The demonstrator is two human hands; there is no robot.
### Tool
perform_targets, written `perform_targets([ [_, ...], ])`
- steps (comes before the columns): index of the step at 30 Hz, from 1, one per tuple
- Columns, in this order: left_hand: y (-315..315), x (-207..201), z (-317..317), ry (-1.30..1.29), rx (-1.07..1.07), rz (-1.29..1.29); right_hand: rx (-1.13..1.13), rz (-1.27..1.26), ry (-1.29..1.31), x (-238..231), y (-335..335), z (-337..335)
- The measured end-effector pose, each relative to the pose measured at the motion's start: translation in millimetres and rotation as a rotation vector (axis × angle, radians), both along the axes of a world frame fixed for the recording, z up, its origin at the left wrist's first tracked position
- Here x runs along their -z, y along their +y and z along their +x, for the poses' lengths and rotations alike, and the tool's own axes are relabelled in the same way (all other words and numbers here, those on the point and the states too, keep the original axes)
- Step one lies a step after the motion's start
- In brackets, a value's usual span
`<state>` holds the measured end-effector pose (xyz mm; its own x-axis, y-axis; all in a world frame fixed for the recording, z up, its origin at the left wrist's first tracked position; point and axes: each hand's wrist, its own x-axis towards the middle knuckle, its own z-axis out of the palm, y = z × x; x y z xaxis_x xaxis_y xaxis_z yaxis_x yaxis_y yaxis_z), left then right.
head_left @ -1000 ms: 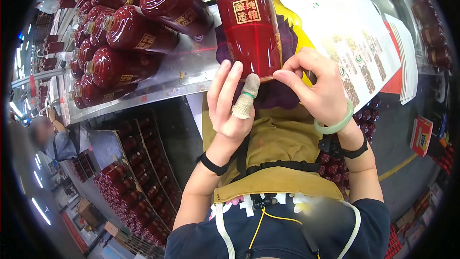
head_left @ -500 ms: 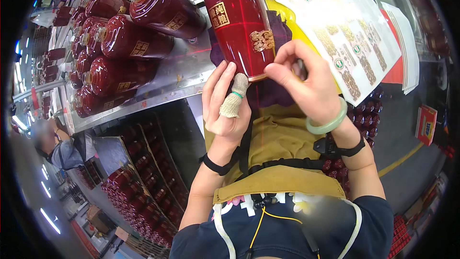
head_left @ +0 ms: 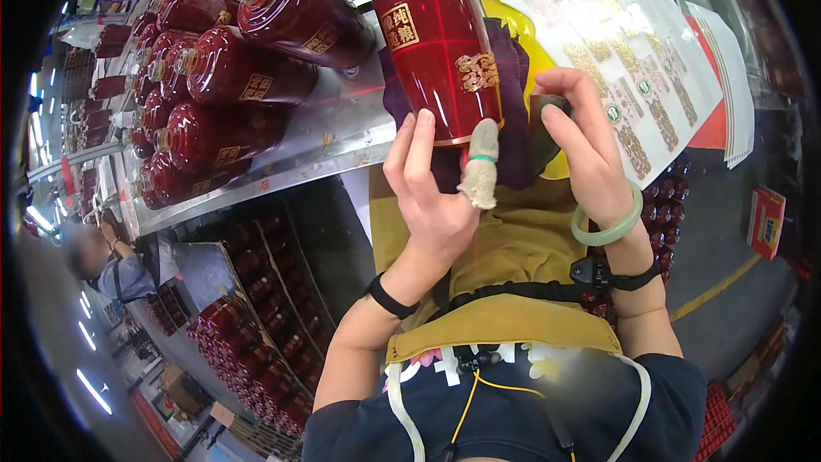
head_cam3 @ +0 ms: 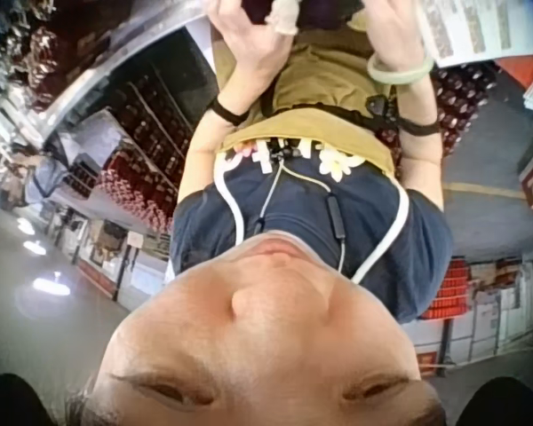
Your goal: Apply gold-foil decorative labels and seals to red ceramic liquor bottles at a factory workstation.
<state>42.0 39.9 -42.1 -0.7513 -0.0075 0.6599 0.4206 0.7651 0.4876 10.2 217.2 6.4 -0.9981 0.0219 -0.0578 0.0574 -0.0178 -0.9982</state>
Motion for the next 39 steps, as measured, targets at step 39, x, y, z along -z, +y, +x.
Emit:
perform_targets([
  [39,-20.6,-23.4,-29.2,0.020,0.144,-0.120,0.116,0.203,0.243,4.7,-30.9,13.8],
])
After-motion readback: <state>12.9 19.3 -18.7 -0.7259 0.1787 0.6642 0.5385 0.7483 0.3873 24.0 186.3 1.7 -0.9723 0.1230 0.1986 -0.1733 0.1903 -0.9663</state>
